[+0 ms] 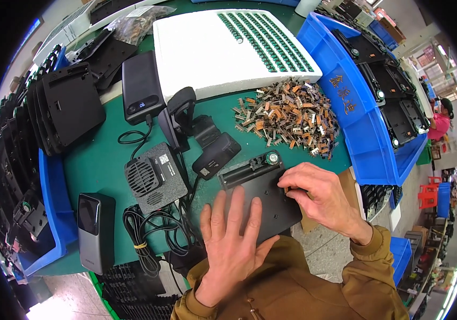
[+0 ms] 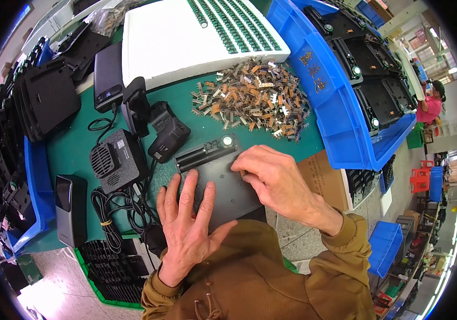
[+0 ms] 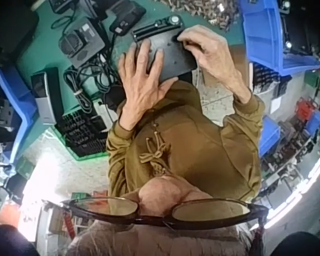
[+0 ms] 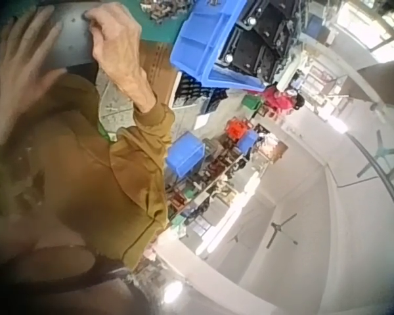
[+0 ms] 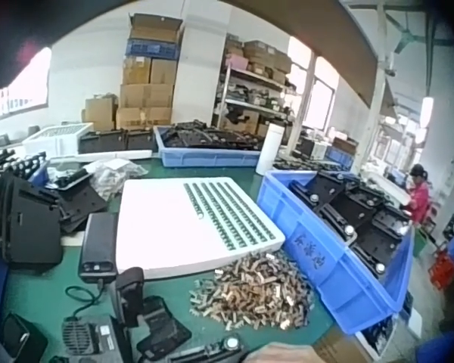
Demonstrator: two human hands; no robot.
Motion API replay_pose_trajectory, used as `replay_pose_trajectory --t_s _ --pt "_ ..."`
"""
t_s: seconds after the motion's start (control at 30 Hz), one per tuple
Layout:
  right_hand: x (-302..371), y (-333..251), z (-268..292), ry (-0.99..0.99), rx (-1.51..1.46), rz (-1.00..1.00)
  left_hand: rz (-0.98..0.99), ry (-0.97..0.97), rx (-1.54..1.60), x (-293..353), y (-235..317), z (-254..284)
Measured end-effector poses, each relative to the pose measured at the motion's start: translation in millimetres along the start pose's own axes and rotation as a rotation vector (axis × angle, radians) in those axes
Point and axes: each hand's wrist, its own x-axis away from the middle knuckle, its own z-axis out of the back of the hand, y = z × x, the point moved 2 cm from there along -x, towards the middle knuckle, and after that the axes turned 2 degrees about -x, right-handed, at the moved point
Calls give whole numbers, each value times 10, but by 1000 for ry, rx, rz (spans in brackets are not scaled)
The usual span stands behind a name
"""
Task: The person picks up a black plastic housing from a blue bin, places it on the table, and inserts a small green component and a metal contact into it by hand. After finishing, the person places the housing back into the blue bin and repeats the process with another housing.
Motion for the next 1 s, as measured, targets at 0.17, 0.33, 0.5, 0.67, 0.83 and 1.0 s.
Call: replay_pose_trajectory --t_s 0.17,0.33,0.5,0.67,0.83,1.0 --pt "-17 10 -11 -23 4 21 -6 9 -4 -8 0 22" --pt "-39 -1 11 -59 51 61 -14 12 -8 -8 -1 23" --pt "-34 2 42 -101 103 63 -10 19 -14 -3 -4 14" --pt "-12 17 51 -83 78 7 5 13 5 4 -6 -8" --pt "-16 6 50 -78 54 2 10 3 7 5 -7 -1" --pt "-4 15 42 -60 5 3 2 10 7 6 -9 4"
